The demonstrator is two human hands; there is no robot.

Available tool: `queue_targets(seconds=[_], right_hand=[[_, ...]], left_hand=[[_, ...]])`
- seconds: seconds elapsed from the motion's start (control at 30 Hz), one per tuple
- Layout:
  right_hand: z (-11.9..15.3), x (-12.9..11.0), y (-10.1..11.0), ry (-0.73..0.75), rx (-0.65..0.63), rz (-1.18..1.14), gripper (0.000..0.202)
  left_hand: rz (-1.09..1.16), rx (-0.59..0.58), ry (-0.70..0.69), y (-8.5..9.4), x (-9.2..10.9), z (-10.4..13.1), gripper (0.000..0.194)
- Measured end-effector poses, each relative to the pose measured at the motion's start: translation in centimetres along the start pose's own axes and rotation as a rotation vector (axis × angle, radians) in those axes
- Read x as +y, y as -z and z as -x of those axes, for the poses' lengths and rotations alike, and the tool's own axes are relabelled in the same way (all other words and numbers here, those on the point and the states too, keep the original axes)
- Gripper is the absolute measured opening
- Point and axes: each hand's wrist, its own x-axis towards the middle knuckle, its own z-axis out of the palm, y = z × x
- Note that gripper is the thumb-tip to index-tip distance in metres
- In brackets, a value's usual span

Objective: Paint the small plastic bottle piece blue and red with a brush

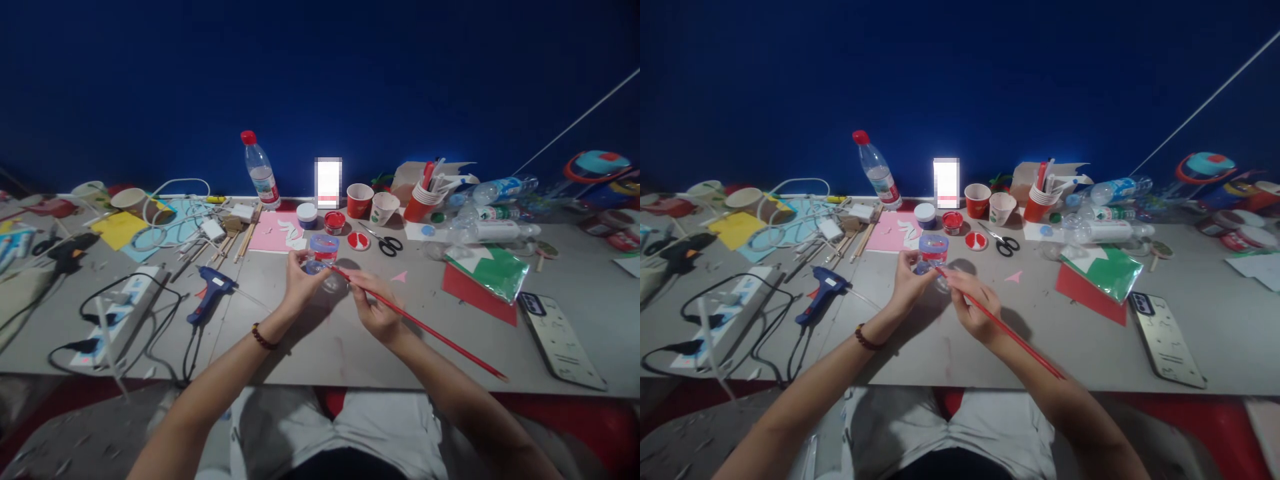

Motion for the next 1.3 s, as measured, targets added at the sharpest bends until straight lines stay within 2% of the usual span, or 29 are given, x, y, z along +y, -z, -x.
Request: queue_targets(seconds=[0.3,0.47,0.73,1.03,1.3], right_hand=[[-0.4,0.2,0.2,0.000,0.034,0.058,0.030],[-0.6,0.4,0.4,0.015,0.037,0.048,0.033],[-0.5,0.5,0.5,-0.015,0.027,0.037,0.037],[0.0,0.6,0.4,-0.071,0.035,-0.005,0.031],[-0.2,0.5,0.2,-0.028,0.027,-0.002,0.032]], left_hand=[[0.114,-0.031,0.130,0.3,1.1,-0.1,0.053],[0.221,-0.140,0.142,0.2,1.0,-0.3,0.054],[0.289,-0.243,0.213,0.3,0.6,-0.6,0.056],[0.239,-0.193,0.165,0.2,0.8,-0.5,0.053],[0.167,-0.165,0.084,0.2,0.5,0.0,0.053]])
